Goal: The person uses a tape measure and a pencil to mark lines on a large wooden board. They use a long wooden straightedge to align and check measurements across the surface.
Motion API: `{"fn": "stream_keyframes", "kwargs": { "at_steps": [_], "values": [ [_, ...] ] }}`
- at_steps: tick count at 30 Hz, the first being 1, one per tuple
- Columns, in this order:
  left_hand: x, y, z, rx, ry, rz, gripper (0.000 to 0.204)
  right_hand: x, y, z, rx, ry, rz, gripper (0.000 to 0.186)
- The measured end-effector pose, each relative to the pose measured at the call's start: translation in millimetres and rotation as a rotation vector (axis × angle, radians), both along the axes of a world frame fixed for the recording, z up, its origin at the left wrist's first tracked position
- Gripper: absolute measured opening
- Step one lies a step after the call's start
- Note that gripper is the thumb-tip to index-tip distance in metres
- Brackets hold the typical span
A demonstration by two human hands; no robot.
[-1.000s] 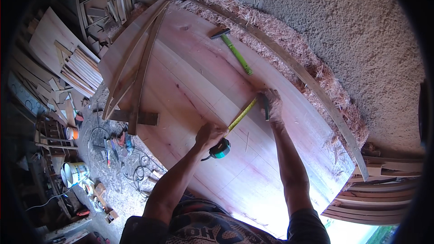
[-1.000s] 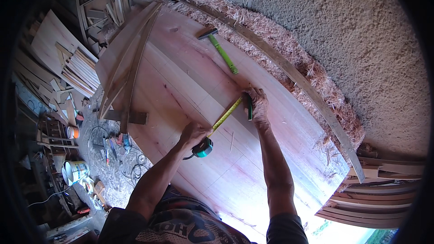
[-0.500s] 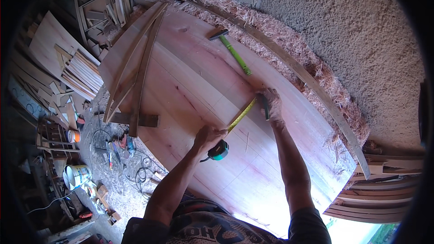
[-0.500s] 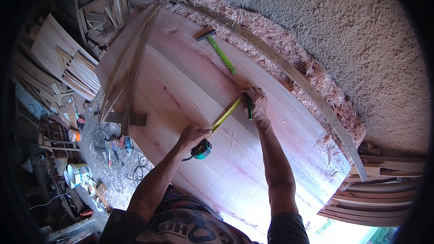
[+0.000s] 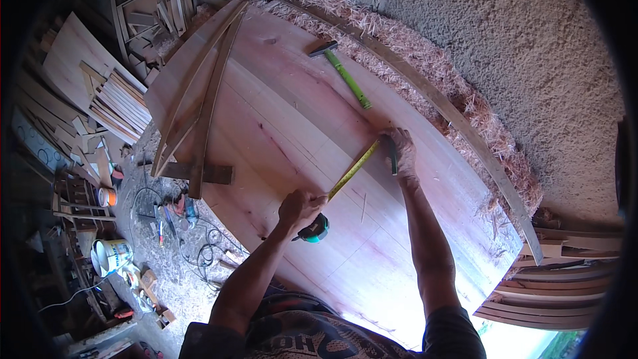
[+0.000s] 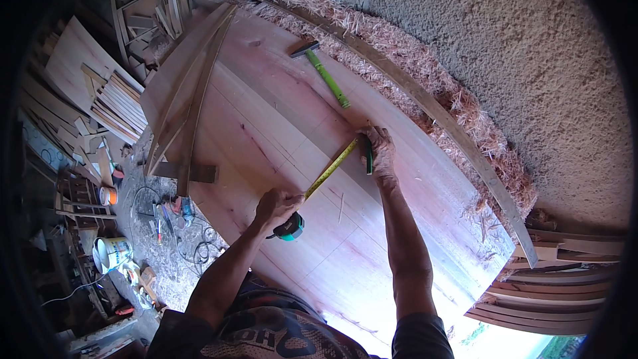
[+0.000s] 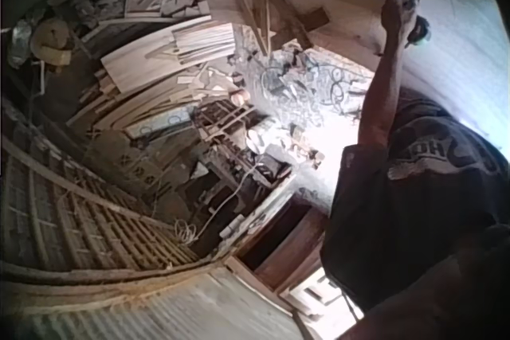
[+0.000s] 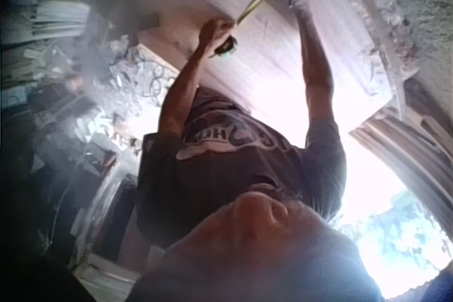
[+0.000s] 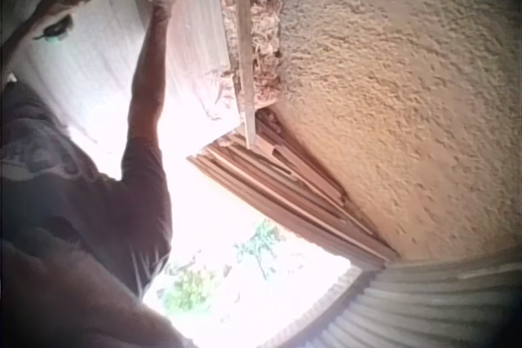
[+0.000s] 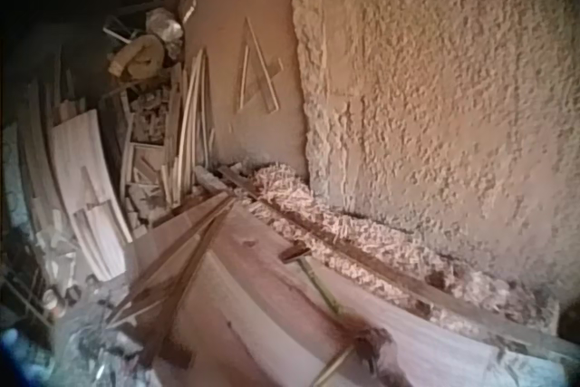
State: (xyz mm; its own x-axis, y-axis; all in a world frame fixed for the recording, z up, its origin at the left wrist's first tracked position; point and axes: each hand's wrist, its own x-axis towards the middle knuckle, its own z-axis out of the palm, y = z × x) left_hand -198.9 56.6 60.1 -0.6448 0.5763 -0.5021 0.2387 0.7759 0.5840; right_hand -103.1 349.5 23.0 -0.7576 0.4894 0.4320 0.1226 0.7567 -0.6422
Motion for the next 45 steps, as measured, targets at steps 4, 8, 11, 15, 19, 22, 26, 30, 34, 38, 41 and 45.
{"fn": "stream_keyframes", "kwargs": {
  "at_steps": [4, 8, 11, 15, 19, 22, 26, 30, 34, 38, 41, 45],
  "values": [
    [-2.3, 1.5, -2.7, 0.000, 0.025, -0.053, 0.042, 2.6, 2.3, 1.7, -0.005, -0.008, 0.015, 0.052],
    [-3.0, 2.6, 1.1, 0.004, 0.001, -0.070, 0.041, 4.0, 4.3, -1.2, -0.032, -0.023, 0.002, 0.054],
    [-2.6, 0.6, -0.7, 0.032, 0.004, -0.041, 0.041, 2.8, 2.5, 1.1, -0.039, -0.006, 0.011, 0.053],
    [-3.4, 2.7, -1.7, 0.016, 0.012, -0.052, 0.040, 2.1, 5.1, -3.3, -0.046, 0.012, 0.031, 0.042],
    [-3.7, 6.0, -0.8, -0.019, 0.023, -0.060, 0.041, -2.6, 4.7, -8.6, 0.033, 0.054, 0.051, 0.019],
    [-4.2, 5.5, 4.2, -0.012, 0.031, -0.069, 0.042, -1.5, 1.1, -4.3, 0.071, 0.043, 0.090, 0.017],
    [-4.1, 13.7, 12.9, -0.046, -0.014, -0.030, 0.042, 0.2, 2.6, -8.1, 0.035, 0.064, 0.090, 0.015],
    [-7.3, 17.2, 1.2, 0.024, 0.054, -0.049, 0.042, -1.5, -1.3, -6.5, 0.026, 0.094, 0.070, 0.019],
    [-11.2, 22.6, -2.5, -0.006, -0.010, -0.015, 0.039, 0.5, -0.5, -2.1, 0.005, 0.070, 0.102, 0.020],
    [-13.4, 22.9, -0.5, 0.031, -0.039, -0.004, 0.037, 0.6, -1.8, 0.5, -0.003, 0.076, 0.158, 0.020],
    [-18.9, 19.8, -9.1, 0.038, -0.059, -0.026, 0.035, 1.3, -1.7, 2.0, 0.002, 0.052, 0.198, 0.020],
    [-21.9, 21.0, -16.0, 0.089, -0.157, 0.003, 0.033, 2.4, -0.4, -2.7, -0.005, 0.063, 0.194, 0.020]
  ]
}}
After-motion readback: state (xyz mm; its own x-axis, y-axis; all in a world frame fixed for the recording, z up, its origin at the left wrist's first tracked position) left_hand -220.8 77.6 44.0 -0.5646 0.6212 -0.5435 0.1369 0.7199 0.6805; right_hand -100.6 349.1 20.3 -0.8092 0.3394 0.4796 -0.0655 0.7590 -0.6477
